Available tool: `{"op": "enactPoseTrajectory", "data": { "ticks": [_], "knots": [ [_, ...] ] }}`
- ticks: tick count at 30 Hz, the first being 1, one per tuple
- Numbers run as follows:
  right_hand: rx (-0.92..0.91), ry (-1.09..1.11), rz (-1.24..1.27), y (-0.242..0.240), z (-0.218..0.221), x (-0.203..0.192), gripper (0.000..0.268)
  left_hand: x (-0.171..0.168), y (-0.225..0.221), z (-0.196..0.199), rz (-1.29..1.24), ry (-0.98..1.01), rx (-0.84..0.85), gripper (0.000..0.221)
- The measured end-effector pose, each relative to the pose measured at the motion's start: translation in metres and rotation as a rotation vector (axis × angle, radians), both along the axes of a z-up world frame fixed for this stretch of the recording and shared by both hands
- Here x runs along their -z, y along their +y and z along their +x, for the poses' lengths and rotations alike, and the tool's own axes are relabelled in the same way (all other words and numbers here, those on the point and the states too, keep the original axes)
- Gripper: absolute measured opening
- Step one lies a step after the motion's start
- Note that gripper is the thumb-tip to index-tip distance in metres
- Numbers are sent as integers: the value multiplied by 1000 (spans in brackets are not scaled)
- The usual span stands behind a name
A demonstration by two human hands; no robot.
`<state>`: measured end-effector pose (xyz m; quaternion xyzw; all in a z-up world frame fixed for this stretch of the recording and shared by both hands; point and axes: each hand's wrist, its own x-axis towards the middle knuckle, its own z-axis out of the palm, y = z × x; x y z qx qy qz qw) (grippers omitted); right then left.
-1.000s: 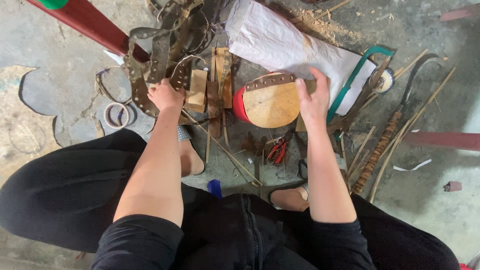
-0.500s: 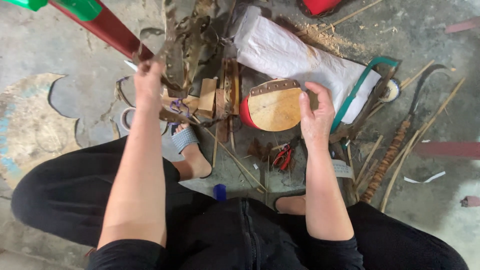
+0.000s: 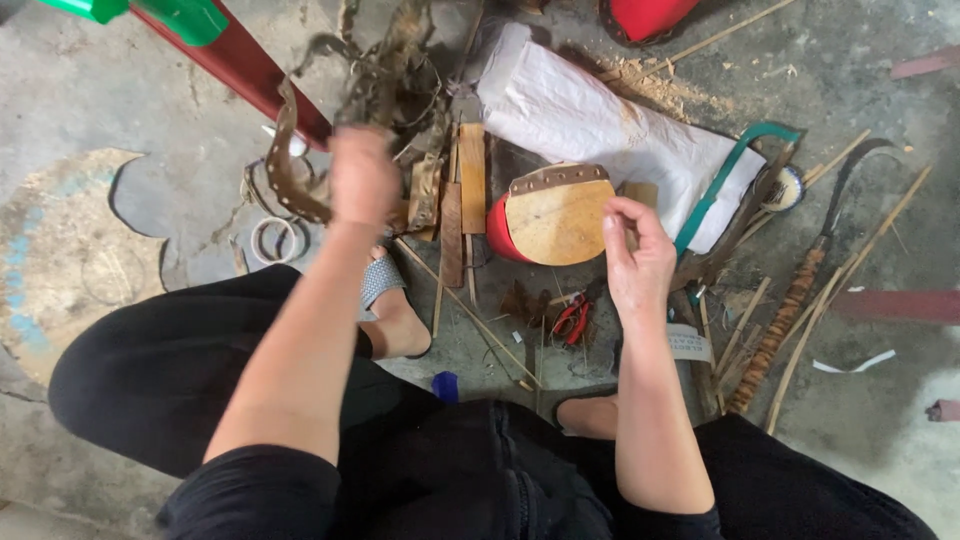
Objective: The person assembles a musical instrument by attaching a perforated metal strap and a leather piece to a wooden frame using their hands and scissors.
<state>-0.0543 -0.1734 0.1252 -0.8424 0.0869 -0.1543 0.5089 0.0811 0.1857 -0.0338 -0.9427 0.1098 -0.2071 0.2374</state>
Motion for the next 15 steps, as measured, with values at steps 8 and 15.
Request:
{"op": "enactPoseTrajectory", "data": {
  "ticks": [8,15],
  "knots": [
    [-30,82,4,-7,-30,-18,19,159,-30,-59,-398,1226,-430,68],
    [-32,80,35,-3,-27,-2,20,203,-16,-32,-340,1066,-245,39]
  ]
}}
